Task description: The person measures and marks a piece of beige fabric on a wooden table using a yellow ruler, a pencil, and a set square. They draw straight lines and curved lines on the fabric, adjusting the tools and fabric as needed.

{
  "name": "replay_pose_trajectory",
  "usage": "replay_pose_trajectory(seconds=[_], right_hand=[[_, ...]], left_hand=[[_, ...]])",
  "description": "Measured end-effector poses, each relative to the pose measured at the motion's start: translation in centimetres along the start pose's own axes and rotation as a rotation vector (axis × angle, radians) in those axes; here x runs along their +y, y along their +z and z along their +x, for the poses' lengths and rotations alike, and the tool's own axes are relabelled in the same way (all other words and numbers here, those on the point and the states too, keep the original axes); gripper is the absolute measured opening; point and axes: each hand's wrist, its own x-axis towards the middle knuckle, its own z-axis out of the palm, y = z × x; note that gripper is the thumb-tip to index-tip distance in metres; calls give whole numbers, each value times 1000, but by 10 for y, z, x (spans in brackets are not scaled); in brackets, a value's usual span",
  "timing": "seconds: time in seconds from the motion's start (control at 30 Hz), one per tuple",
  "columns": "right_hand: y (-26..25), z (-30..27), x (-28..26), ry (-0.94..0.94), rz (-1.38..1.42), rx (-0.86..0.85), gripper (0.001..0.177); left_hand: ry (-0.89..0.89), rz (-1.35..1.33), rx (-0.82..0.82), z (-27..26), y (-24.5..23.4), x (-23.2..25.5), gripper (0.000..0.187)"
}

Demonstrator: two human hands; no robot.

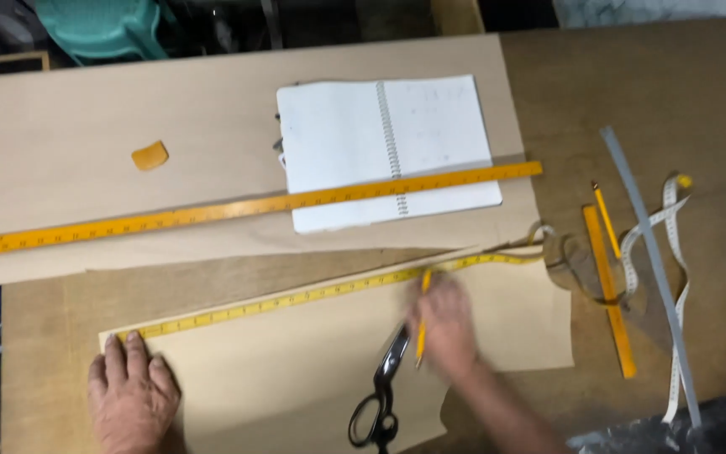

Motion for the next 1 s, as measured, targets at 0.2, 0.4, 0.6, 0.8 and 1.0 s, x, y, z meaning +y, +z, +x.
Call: replay_pose_trajectory(seconds=[0.2,0.4,0.6,0.8,1.0], right_hand=[[-16,-43,-76,-30,196,-262,82],[2,-66,-54,162,257,-514,83],[-18,-72,4,224,166,-595,83],[-27,-61,29,232,-56,-344,65],[-9,-4,0,129,288,-474,47]], left_hand=[[-159,109,-149,-23,26,-1,60],[-192,115,23,-22,29,3,52],[-174,85,33,-25,35,0,55],[-127,86,41,-22,34,-2,53],[-92,121,28,-16,30,0,52]])
